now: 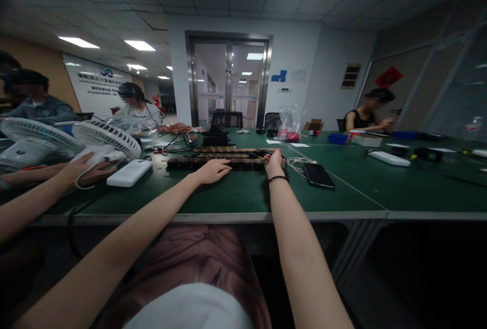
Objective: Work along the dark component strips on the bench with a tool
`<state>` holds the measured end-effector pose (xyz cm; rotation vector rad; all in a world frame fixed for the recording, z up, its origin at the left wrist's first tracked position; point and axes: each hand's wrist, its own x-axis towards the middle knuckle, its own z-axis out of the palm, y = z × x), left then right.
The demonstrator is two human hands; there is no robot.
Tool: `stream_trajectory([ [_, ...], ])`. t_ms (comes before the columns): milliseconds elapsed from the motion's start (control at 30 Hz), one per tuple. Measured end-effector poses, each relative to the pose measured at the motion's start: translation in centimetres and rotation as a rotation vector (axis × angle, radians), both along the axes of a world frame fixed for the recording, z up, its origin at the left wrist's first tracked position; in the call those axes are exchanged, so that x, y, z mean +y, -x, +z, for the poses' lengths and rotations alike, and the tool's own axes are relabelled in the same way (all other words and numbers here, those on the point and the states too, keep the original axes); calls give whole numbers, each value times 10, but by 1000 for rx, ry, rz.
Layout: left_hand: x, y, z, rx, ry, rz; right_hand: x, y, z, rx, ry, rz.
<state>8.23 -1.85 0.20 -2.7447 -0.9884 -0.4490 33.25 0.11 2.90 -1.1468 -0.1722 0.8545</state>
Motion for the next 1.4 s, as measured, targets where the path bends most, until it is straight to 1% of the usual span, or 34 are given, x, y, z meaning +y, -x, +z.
stream_trajectory([
  [200, 4, 1, -3, -27, -29, -36, -4, 4, 2, -3, -10, 3],
  [433, 4, 2, -5, -48, -17, -35, -7, 4, 3, 0, 9, -5],
  [700, 0, 0, -2, -43, 47, 46, -5, 4, 2, 8, -15, -9],
  [967, 7, 1, -9, -40, 67, 85, -7, 6, 4, 22, -19, -8],
  [1233, 9, 0, -10, -34, 110, 106, -8, 7, 5, 38, -22, -14],
  [1400, 14, 1, -14, -52, 96, 81, -8, 7, 6, 27, -11, -8],
])
